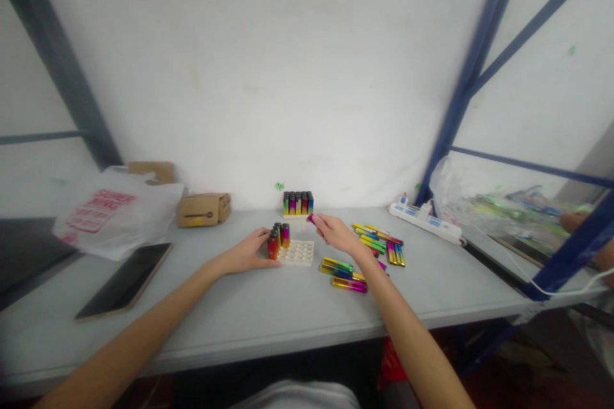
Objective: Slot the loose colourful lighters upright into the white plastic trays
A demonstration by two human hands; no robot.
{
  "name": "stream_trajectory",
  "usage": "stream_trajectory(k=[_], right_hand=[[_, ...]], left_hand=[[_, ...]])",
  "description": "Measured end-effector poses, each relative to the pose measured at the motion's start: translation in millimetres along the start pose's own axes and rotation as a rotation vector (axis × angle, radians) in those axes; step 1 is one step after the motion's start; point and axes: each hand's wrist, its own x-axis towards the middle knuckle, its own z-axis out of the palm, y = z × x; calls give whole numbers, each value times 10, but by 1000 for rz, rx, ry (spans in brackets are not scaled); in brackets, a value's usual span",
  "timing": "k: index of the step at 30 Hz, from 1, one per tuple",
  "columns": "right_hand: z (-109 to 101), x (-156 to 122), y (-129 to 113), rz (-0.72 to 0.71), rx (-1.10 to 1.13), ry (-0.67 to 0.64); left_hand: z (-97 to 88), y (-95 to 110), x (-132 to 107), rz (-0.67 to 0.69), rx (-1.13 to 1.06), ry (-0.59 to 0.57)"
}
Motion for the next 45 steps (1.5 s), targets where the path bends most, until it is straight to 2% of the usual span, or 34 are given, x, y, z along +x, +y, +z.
stream_trajectory(k=[2,6,10,14,18,23,29,39,42,45], right_hand=[[88,53,6,37,141,-54],[260,55,54,51,390,-39],[359,7,96,13,568,-10],[428,1,71,104,667,-32],[494,2,6,193,565,-16],[547,8,7,150,329,168],[605,30,87,136,130,296],[555,-20,68,5,38,278],[534,-37,25,-30,37,216],[515,-55,-26,-134,-40,205]], left_hand=[[-4,15,-2,-6,0,-1],[-8,27,-1,-16,6,-16],[-1,17,6,-15,9,-15],[1,16,5,-11,23,-20],[-4,20,0,-6,13,-11],[0,9,0,-1,5,-2],[9,-15,11,8,1,-9],[12,-7,20,5,-10,-6],[1,24,17,7,-12,3],[-6,45,17,21,-11,13]])
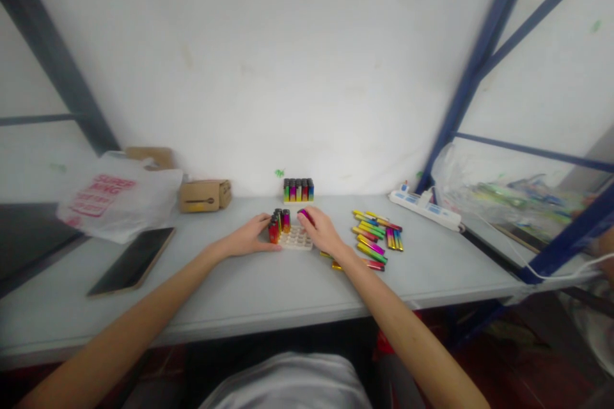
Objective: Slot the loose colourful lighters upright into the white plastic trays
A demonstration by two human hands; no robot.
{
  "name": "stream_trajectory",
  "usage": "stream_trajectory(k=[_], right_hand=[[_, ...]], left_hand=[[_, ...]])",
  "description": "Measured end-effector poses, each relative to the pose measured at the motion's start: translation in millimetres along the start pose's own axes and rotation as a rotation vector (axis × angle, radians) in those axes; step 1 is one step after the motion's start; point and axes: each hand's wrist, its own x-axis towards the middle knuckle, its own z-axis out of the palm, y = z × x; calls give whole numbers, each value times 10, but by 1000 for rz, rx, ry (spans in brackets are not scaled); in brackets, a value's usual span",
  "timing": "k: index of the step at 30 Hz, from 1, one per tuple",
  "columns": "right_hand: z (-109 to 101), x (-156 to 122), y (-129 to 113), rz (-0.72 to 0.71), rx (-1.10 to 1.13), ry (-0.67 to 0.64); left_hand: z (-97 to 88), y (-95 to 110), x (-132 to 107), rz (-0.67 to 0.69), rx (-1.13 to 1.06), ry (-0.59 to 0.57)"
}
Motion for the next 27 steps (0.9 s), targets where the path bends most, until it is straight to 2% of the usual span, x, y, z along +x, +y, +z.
stream_trajectory(k=[3,7,14,18,22,25,27], right_hand=[[-11,-5,-56,-96,-111,-10],[25,-6,-103,-37,-129,-108],[117,22,-73,-35,-141,-141],[167,68,-127,-84,-344,-190],[213,102,-224,-42,-580,-242],[181,97,-226,-70,-576,-291],[83,105,-151,-60,-539,-245]], left_hand=[[-2,4,4,0,22,-6],[-2,2,5,6,34,-24],[16,-26,15,2,39,-26],[34,-56,19,9,45,-26],[46,-74,19,7,60,-35],[45,-76,21,9,60,-25],[38,-70,23,13,58,-20]])
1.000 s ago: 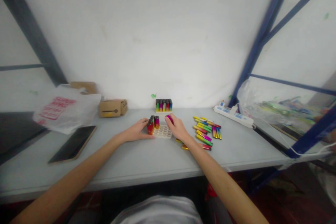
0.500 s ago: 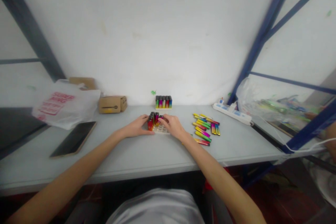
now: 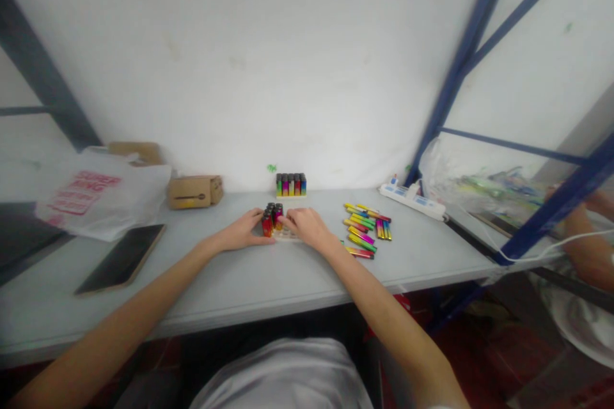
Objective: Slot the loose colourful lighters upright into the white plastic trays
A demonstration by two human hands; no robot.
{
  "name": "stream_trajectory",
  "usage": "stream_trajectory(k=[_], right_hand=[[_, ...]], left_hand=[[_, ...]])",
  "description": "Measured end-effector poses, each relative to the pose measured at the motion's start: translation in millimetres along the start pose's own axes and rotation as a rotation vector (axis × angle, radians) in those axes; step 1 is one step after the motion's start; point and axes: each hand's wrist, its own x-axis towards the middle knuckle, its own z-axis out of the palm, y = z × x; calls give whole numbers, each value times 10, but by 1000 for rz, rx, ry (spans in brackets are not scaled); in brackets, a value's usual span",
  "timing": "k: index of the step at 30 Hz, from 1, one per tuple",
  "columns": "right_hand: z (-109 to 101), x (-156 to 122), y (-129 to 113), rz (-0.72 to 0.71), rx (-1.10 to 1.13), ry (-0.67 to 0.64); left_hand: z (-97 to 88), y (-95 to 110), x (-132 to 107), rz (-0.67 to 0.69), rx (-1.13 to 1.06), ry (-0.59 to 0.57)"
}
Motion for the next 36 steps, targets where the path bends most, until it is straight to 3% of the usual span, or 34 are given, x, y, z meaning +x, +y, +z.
stream_trajectory(k=[5,8,10,13,16,25,29,34,36], right_hand=[[-245,-75,736,271,-69,114],[-368,-236,1264,534,-168,41],[-382,-388,1511,721,-208,-78],[-318,-576,1672,768,-210,-142],[-237,-606,1668,735,-211,-106],[-188,-370,1392,409,-70,-32],[-292,-307,1212,253,229,86],[-337,-29,826,165,571,-2],[-287,84,631,177,613,35]], left_hand=[[-22,15,7,-18,13,-19],[-19,6,9,-10,19,-15],[-11,-5,9,-3,17,-4],[1,-17,9,-4,-5,7],[3,-16,7,-17,-9,-2],[-8,17,-1,-34,12,-21],[9,1,-10,-35,28,-22],[24,-16,-15,-2,14,-14],[26,-11,-13,11,18,-4]])
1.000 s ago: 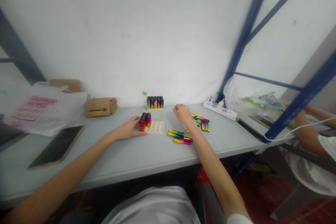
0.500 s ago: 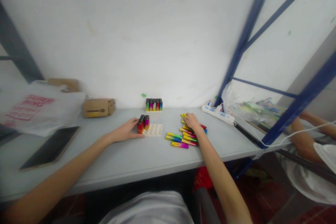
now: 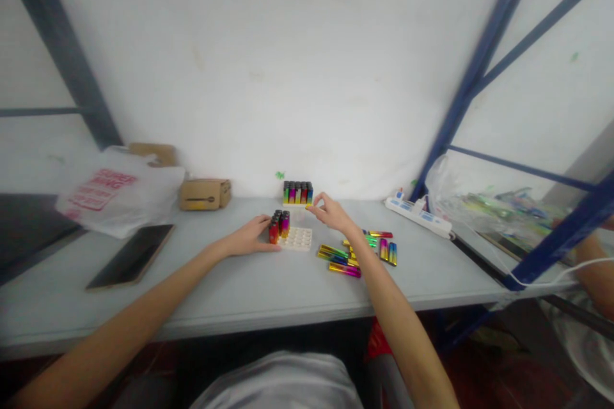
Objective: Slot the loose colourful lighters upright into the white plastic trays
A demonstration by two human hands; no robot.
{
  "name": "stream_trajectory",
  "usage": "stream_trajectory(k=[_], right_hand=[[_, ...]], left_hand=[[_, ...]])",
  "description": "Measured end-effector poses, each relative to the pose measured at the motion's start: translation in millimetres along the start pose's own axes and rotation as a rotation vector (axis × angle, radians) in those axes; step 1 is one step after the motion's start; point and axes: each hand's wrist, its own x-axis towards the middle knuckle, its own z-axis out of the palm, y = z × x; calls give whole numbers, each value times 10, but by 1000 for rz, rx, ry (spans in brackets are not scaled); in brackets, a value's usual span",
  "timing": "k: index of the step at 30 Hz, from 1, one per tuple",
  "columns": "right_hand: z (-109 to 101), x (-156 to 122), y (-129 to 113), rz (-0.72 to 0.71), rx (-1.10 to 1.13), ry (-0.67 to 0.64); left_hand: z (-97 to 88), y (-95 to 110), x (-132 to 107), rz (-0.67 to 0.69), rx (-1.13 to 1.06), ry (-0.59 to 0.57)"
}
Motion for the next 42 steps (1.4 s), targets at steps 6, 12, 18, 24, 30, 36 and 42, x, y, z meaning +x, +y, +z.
stream_trajectory(k=[6,12,18,24,30,36,42], right_hand=[[402,-12,-107,-112,-61,177],[427,-59,31,-65,23,153],[476,-35,-41,-21,280,2],[572,-66,-81,73,625,11],[567,-72,-77,28,518,-65],[623,-96,-70,26,333,6],[656,-126,-130,-41,133,85]], left_hand=[[-11,15,4,-6,1,-8],[-23,16,1,-14,-21,-4],[-23,32,4,-15,-24,14],[-23,35,2,-1,-18,10],[-21,18,2,-12,-24,9],[-23,18,-2,-29,-24,2],[-18,8,-1,-16,-16,4]])
